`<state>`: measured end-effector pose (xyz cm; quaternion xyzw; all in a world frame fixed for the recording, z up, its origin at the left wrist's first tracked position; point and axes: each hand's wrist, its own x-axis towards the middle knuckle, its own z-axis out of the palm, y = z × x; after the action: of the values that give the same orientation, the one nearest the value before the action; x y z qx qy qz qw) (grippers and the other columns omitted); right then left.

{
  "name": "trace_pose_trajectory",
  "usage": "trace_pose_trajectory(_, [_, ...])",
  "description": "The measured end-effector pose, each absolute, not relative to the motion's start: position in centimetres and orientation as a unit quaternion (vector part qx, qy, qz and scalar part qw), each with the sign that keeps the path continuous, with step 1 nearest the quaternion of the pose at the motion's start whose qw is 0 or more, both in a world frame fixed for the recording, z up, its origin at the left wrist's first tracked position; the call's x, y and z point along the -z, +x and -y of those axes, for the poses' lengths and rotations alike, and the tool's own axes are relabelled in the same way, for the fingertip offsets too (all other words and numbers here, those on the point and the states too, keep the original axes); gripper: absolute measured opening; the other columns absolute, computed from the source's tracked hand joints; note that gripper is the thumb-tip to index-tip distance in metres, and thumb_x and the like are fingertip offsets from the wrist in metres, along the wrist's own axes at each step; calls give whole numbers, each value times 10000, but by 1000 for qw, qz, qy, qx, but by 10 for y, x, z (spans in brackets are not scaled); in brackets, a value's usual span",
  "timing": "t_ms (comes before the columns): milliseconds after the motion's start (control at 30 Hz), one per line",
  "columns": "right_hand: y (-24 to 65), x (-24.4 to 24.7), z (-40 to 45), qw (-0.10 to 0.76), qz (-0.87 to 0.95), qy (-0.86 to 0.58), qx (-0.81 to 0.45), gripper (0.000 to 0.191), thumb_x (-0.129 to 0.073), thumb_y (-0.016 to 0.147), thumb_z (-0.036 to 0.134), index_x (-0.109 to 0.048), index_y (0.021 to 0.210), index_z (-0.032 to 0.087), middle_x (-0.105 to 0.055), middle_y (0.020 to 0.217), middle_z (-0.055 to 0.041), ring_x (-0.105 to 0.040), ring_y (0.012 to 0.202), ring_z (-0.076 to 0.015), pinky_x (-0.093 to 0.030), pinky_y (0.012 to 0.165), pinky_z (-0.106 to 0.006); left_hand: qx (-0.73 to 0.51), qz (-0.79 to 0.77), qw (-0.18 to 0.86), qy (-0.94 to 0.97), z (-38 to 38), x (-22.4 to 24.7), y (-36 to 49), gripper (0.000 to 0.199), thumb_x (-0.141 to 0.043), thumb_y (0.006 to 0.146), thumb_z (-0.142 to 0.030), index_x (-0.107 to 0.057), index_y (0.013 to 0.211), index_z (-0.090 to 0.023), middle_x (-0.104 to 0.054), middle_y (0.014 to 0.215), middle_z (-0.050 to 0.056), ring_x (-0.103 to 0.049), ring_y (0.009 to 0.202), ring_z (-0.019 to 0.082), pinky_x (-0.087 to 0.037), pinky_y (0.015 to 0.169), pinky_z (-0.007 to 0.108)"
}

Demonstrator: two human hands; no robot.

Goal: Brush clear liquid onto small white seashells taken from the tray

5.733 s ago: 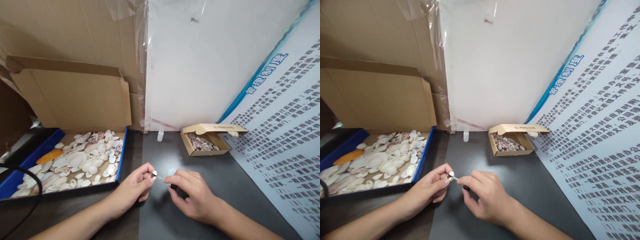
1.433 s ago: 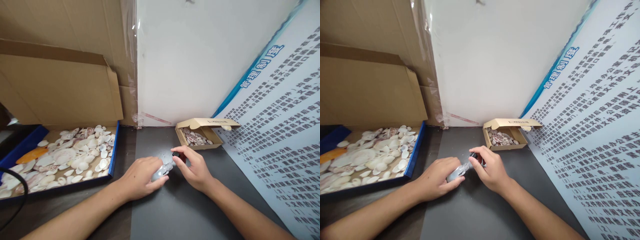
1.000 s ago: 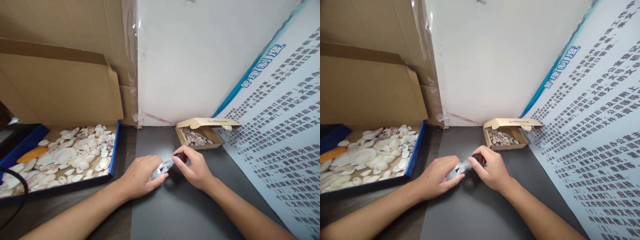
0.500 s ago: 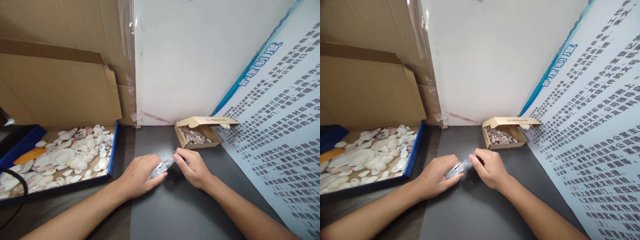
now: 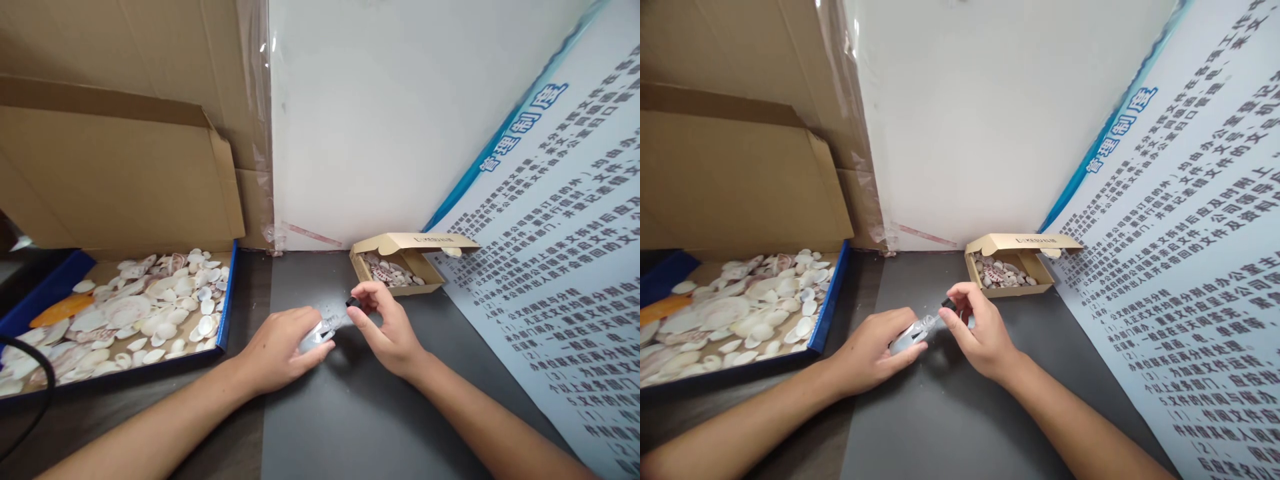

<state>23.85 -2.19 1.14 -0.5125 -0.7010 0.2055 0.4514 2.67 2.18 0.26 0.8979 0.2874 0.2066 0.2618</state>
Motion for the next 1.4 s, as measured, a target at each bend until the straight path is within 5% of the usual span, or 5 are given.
trace_pose_trajectory(500, [237, -10, 23, 471, 711, -464, -240, 205, -544, 956, 166, -529, 1146, 242, -668, 1182, -87, -684, 682, -129, -563, 641, -282, -199, -286, 283, 893, -22, -3, 25, 265, -488, 928, -383, -404, 746, -209, -482, 683, -40, -451, 611, 134, -303, 587, 256])
trace_pose_trajectory(767, [238, -15, 23, 423, 762, -469, -144, 248, -507, 960, 164, -599, 1180, 232, -683, 1093, -77, -660, 748, -159, -548, 633, -288, -197, -291, 278, 894, -21, -1, 24, 278, -493, 923, -387, -386, 736, -211, -478, 687, -38, -445, 620, 136, -293, 589, 259])
trace_pose_trajectory(1000, [240, -20, 23, 382, 780, -485, -102, 237, -487, 982, 213, -618, 1178, 236, -642, 823, -28, -604, 673, -169, -521, 645, -302, -198, -292, 271, 895, -22, -1, 25, 283, -492, 924, -389, -379, 734, -211, -472, 686, -39, -438, 626, 138, -295, 592, 259])
trace_pose_trajectory(1233, [241, -18, 23, 383, 773, -488, -133, 205, -421, 1014, 233, -596, 1120, 227, -670, 968, -61, -650, 870, -207, -509, 737, -311, -202, -295, 273, 893, -23, -1, 26, 267, -503, 916, -379, -389, 742, -212, -479, 695, -36, -444, 634, 140, -297, 597, 260])
trace_pose_trajectory(1400, [240, -19, 24, 381, 768, -494, -147, 175, -436, 995, 223, -560, 1117, 234, -648, 985, -58, -624, 825, -200, -500, 694, -302, -212, -302, 277, 887, -22, -2, 26, 254, -507, 909, -371, -405, 742, -210, -471, 696, -36, -440, 638, 141, -299, 600, 262])
